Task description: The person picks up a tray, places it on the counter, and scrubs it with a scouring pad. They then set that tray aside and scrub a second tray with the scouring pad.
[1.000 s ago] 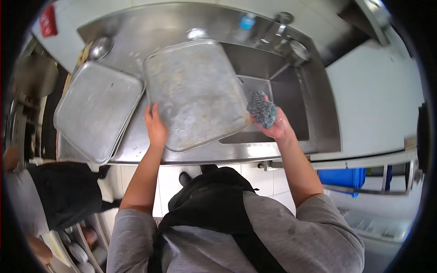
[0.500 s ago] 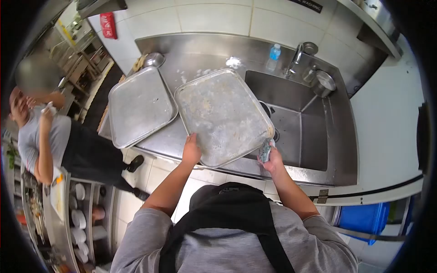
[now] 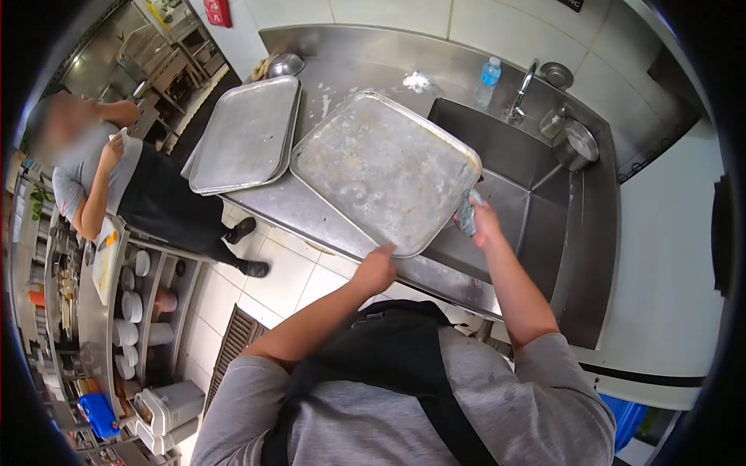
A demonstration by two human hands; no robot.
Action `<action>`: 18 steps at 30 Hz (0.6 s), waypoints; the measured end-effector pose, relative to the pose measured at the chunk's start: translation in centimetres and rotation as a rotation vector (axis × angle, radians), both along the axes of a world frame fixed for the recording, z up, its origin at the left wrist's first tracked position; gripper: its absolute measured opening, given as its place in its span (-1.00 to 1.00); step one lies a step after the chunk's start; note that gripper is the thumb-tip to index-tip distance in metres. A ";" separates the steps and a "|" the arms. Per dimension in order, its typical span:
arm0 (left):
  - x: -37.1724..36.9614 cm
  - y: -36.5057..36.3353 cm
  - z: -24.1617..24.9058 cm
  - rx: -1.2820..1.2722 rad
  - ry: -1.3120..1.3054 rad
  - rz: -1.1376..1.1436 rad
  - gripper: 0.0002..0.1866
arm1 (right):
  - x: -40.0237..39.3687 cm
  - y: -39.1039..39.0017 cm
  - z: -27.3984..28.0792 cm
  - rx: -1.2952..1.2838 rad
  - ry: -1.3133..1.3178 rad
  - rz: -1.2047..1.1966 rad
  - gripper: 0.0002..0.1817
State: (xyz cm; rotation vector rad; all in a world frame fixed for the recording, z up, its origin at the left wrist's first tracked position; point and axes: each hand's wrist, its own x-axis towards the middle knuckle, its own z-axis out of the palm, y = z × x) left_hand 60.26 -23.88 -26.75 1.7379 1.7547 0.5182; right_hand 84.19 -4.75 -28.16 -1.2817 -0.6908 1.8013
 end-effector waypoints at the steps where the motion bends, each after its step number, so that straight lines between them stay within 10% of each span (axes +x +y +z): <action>1: 0.8 0.2 0.5 -0.034 -0.036 -0.055 -0.41 | 0.3 0.6 0.2 -0.009 0.027 -0.029 -0.67; 6: -0.9 3.4 1.0 -0.025 -0.334 -0.309 -0.44 | -0.7 -1.7 3.1 0.340 -0.542 -0.007 -0.65; 8: -5.3 4.7 3.4 0.000 -0.131 -0.046 -0.53 | -1.7 -3.1 3.7 0.827 -1.054 0.061 -0.64; 9: -8.7 5.5 3.3 0.401 0.131 0.010 -0.60 | -2.0 -2.9 2.2 1.013 -1.084 0.120 -0.59; 13: -24.7 9.9 -0.4 0.559 0.588 0.152 -0.42 | -6.5 -3.4 2.8 0.997 -1.407 0.300 -0.57; 18: -27.6 12.0 -2.9 0.426 0.368 0.178 -0.46 | -11.8 -3.6 0.4 0.994 -1.484 0.369 -0.57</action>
